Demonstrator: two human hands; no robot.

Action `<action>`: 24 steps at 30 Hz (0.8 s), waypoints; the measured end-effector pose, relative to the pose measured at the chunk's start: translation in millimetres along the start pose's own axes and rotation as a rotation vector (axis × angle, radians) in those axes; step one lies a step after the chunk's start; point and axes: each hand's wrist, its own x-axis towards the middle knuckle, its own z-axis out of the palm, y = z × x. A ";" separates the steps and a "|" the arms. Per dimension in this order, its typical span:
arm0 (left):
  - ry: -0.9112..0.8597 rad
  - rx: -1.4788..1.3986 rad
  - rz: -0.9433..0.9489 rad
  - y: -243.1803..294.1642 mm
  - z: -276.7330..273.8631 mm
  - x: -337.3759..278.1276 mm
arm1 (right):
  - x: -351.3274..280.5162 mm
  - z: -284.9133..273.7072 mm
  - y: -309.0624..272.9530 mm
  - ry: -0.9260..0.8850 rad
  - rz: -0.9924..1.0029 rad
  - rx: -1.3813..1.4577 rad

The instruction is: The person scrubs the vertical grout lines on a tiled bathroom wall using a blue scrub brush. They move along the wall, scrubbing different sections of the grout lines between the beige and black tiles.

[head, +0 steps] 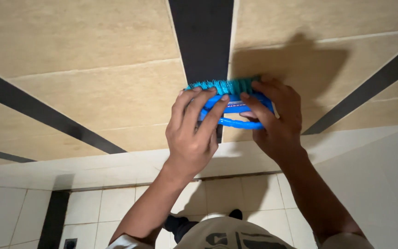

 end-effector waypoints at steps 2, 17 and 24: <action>0.000 -0.012 -0.002 -0.6 2.7 -3.7 | -2.0 0.0 0.0 0.004 -0.005 -0.006; -0.008 -0.063 -0.058 -11.5 43.5 -74.1 | -78.7 33.7 21.5 -0.078 0.004 0.021; -0.045 -0.096 -0.056 -15.9 47.2 -96.3 | -106.2 47.3 21.9 -0.122 0.013 0.038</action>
